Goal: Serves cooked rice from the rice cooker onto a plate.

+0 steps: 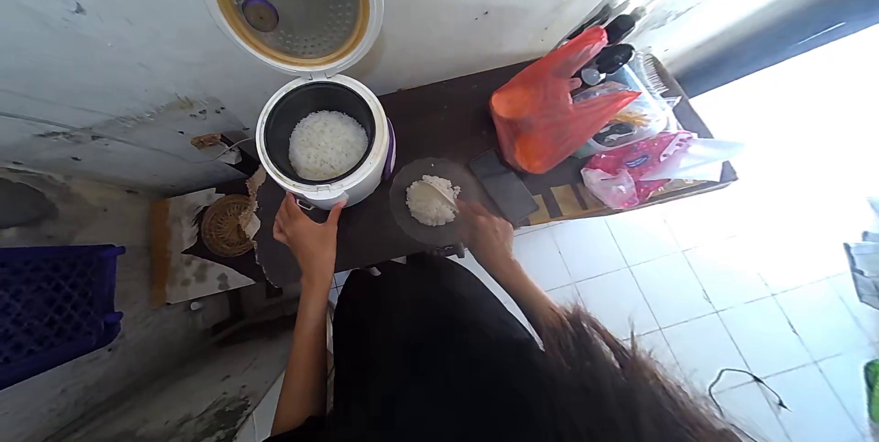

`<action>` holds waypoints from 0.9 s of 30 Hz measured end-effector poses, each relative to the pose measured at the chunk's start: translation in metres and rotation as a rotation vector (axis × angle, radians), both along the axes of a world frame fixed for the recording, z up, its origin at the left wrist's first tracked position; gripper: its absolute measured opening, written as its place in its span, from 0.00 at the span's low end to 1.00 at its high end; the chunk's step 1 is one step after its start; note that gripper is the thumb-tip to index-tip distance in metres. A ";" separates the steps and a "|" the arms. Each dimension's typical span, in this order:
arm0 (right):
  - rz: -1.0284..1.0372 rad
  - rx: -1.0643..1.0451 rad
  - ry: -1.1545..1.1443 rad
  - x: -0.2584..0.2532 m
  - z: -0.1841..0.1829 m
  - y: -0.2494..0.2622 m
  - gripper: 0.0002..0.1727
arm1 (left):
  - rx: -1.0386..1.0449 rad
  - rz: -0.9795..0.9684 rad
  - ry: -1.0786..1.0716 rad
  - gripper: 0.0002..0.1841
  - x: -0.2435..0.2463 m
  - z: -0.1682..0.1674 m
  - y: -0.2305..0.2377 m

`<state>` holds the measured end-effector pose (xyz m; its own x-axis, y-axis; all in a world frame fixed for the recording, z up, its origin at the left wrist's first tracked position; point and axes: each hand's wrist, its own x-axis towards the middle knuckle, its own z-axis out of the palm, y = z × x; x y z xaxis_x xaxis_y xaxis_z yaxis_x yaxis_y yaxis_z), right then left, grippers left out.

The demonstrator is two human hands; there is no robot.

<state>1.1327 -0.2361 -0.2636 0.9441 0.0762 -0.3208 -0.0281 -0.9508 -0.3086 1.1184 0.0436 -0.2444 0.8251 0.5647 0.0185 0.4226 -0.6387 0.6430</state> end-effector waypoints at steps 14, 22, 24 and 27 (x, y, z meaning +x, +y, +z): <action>-0.026 -0.015 0.002 -0.020 0.005 -0.006 0.24 | 0.007 -0.002 -0.005 0.50 0.000 0.000 0.001; -0.066 -0.023 -0.109 -0.035 0.005 -0.017 0.22 | -0.023 -0.012 0.006 0.50 -0.001 0.003 0.002; -0.078 -0.020 -0.124 -0.033 0.000 -0.014 0.23 | 0.005 -0.013 -0.012 0.50 -0.001 0.001 0.003; -0.081 -0.017 -0.124 -0.022 0.004 -0.007 0.24 | 0.013 -0.014 -0.019 0.51 0.000 0.001 0.001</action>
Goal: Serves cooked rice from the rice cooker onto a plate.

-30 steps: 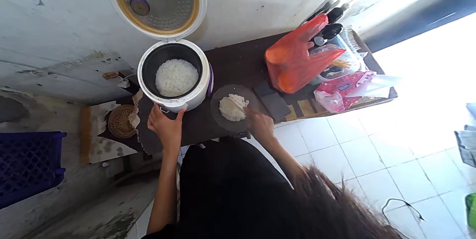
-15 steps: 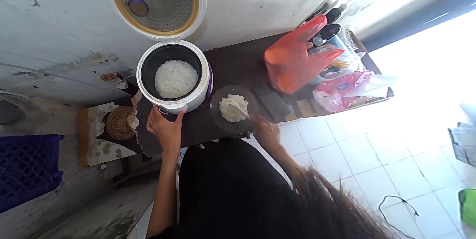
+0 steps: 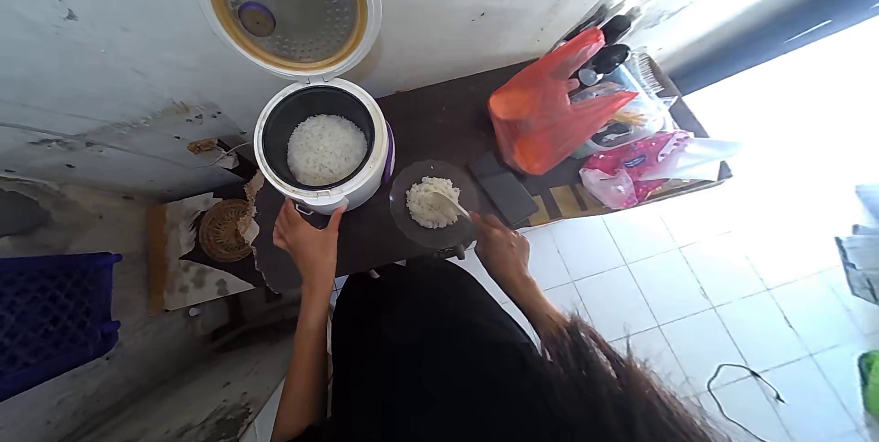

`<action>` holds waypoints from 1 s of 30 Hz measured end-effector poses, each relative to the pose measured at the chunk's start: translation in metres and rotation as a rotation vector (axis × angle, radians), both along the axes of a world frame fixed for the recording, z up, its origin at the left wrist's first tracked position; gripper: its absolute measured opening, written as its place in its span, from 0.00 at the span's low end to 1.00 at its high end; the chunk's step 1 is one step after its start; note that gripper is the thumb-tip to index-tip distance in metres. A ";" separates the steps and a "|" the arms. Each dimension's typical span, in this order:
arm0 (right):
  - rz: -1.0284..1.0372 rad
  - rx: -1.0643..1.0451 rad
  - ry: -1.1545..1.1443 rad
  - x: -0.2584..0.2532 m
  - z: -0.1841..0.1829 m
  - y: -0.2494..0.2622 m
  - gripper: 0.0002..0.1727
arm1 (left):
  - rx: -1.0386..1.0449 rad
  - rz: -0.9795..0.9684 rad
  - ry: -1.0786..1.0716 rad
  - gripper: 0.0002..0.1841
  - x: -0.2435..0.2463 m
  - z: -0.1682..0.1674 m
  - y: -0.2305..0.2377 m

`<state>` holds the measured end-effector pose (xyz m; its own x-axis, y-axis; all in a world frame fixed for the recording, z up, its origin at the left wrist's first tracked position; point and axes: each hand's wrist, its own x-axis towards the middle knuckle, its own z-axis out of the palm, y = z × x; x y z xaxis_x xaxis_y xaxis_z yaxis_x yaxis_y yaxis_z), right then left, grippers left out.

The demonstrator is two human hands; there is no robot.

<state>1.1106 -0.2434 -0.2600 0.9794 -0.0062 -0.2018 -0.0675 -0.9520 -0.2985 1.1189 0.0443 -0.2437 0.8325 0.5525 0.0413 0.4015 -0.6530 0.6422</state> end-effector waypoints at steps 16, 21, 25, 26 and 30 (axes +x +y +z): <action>0.061 0.219 -0.058 0.069 0.109 -0.031 0.19 | -0.058 -0.011 -0.028 0.46 -0.003 0.005 0.008; 0.397 0.366 -0.294 0.116 0.146 0.053 0.16 | -0.095 -0.008 -0.005 0.47 -0.002 0.010 0.009; 0.659 0.086 -0.399 0.165 0.119 0.145 0.15 | -0.107 -0.021 0.037 0.46 -0.001 0.013 0.010; 0.701 -0.003 -0.415 0.176 0.111 0.165 0.14 | -0.109 -0.020 0.050 0.47 -0.001 0.014 0.010; 0.810 -0.375 -0.506 0.205 0.084 0.209 0.11 | -0.122 -0.004 0.063 0.46 0.001 0.014 0.009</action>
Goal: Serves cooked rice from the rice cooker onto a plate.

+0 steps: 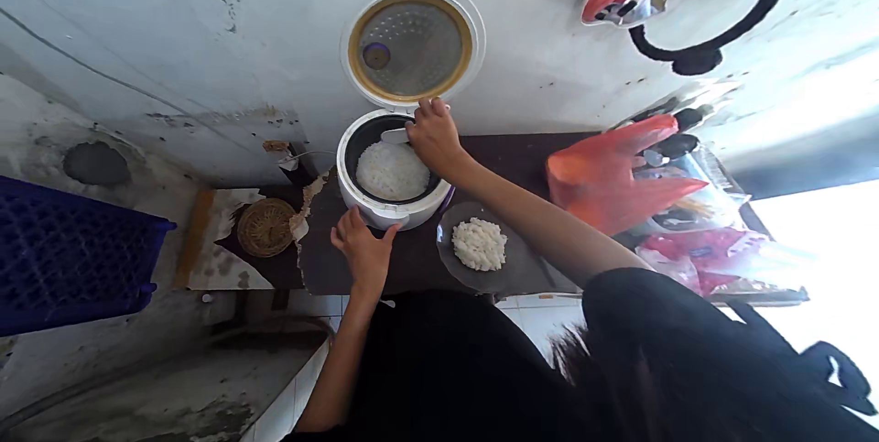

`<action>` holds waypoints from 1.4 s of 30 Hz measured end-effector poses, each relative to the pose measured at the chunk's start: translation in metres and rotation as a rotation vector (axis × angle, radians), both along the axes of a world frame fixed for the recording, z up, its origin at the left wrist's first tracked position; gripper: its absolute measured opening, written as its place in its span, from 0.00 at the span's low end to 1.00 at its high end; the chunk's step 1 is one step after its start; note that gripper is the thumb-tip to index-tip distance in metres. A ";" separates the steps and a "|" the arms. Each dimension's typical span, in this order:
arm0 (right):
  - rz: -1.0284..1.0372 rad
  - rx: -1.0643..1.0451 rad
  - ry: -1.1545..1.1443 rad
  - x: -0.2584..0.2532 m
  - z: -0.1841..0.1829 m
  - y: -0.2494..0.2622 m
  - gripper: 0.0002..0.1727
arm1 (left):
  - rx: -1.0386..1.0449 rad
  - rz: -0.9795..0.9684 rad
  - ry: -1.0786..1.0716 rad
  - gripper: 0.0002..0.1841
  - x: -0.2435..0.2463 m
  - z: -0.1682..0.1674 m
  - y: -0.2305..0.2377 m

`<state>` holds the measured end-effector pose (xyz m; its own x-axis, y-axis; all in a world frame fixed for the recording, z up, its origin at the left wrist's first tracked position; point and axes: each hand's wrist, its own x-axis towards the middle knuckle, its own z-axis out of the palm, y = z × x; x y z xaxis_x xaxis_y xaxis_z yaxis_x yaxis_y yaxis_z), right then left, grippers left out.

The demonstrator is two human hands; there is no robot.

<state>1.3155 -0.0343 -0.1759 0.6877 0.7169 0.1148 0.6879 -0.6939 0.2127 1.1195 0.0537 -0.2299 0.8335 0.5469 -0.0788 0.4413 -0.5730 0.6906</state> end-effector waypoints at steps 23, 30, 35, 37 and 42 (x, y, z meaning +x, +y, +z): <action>0.129 -0.091 0.511 0.007 0.012 -0.028 0.12 | -0.028 0.012 0.012 0.46 0.000 0.000 -0.002; -0.091 0.364 0.841 0.033 0.003 -0.062 0.11 | -0.018 0.019 -0.004 0.45 -0.001 -0.001 -0.003; -0.181 0.639 1.043 0.022 0.008 -0.106 0.11 | -0.018 0.022 -0.025 0.46 -0.003 -0.006 -0.004; -0.173 0.745 1.062 0.013 0.006 -0.129 0.10 | -0.009 0.015 -0.035 0.46 -0.003 -0.008 -0.004; -0.283 0.849 1.045 -0.021 0.012 -0.184 0.10 | 0.008 0.016 -0.034 0.47 -0.002 -0.008 -0.003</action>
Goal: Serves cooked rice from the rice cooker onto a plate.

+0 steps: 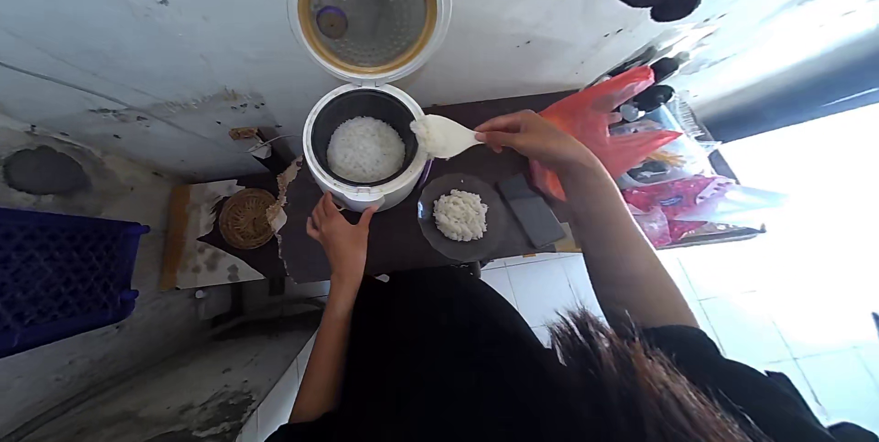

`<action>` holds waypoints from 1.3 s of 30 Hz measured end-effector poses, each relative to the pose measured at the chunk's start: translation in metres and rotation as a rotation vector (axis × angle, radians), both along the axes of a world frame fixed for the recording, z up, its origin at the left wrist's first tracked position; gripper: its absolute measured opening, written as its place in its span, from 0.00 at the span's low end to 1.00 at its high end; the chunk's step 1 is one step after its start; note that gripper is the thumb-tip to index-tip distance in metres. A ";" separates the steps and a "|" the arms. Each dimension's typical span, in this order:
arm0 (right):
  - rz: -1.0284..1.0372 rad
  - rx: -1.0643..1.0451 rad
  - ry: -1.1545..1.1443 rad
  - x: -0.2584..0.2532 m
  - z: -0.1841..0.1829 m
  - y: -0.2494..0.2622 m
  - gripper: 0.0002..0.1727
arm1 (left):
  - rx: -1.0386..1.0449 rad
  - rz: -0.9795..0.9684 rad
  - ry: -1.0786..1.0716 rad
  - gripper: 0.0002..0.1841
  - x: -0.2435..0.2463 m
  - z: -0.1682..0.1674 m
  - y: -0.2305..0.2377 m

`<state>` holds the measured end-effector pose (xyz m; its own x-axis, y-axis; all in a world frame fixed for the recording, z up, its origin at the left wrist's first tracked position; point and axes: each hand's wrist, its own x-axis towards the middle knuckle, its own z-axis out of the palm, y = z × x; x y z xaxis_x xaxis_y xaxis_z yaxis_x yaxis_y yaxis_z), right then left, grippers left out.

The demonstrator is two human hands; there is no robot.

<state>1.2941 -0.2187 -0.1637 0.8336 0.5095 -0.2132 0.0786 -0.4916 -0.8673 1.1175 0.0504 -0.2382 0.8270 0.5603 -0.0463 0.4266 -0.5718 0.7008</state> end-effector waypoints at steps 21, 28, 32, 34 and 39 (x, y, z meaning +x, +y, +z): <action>-0.366 -0.388 -0.343 -0.105 -0.044 -0.070 0.09 | 0.026 -0.010 -0.035 0.45 -0.003 -0.006 -0.001; -0.434 -0.609 -0.848 -0.144 -0.110 -0.063 0.12 | 0.030 -0.012 -0.004 0.45 -0.004 -0.008 -0.001; -0.498 -0.597 -0.772 -0.155 -0.110 -0.063 0.13 | 0.028 -0.002 0.000 0.45 -0.003 -0.007 -0.001; -0.513 -0.629 -0.715 -0.160 -0.113 -0.057 0.13 | 0.028 0.004 -0.008 0.46 -0.002 -0.008 -0.001; -0.436 -0.568 -0.664 -0.170 -0.131 -0.024 0.11 | 0.024 0.001 -0.017 0.45 -0.004 -0.010 0.000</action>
